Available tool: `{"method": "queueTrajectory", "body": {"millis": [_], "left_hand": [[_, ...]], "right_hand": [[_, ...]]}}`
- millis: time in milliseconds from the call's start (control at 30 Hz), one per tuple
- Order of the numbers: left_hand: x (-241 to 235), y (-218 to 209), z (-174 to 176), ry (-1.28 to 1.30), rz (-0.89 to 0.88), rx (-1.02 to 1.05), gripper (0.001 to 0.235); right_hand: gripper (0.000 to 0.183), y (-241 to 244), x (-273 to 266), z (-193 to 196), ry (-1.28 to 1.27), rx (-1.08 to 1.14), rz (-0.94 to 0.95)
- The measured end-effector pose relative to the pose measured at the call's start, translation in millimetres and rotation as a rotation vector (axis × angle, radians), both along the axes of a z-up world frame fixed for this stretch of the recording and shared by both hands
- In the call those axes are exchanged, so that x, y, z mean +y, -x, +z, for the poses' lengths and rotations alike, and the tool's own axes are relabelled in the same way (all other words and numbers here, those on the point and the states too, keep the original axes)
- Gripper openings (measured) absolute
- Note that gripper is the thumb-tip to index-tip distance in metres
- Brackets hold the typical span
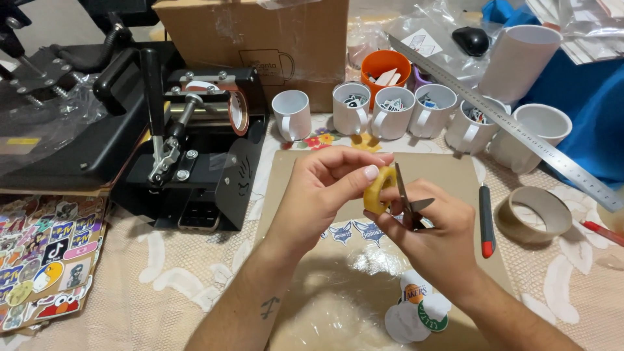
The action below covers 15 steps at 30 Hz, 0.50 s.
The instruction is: The person applies stickers to a sheet of clear plastic film on a work surface. They use scissors to cut a roll of yellow tape and then apply the tape to the plastic film. The person also handles several white circular stickers and places them on the film.
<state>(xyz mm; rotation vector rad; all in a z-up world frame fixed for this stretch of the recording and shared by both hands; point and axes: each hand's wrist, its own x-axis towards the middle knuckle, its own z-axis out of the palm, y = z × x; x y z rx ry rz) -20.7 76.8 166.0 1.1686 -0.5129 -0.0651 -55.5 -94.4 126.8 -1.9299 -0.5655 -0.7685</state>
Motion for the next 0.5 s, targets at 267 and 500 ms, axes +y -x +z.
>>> {"method": "queueTrajectory", "body": {"millis": [267, 500], "left_hand": [[1.9, -5.1, 1.9, -0.039, 0.012, 0.005, 0.008], [-9.9, -5.5, -11.4, -0.12, 0.22, -0.199, 0.003]], "right_hand": [[0.02, -1.2, -0.1, -3.0, 0.007, -0.002, 0.014], [0.024, -2.7, 6.4, -8.9, -0.019, 0.064, -0.022]]}}
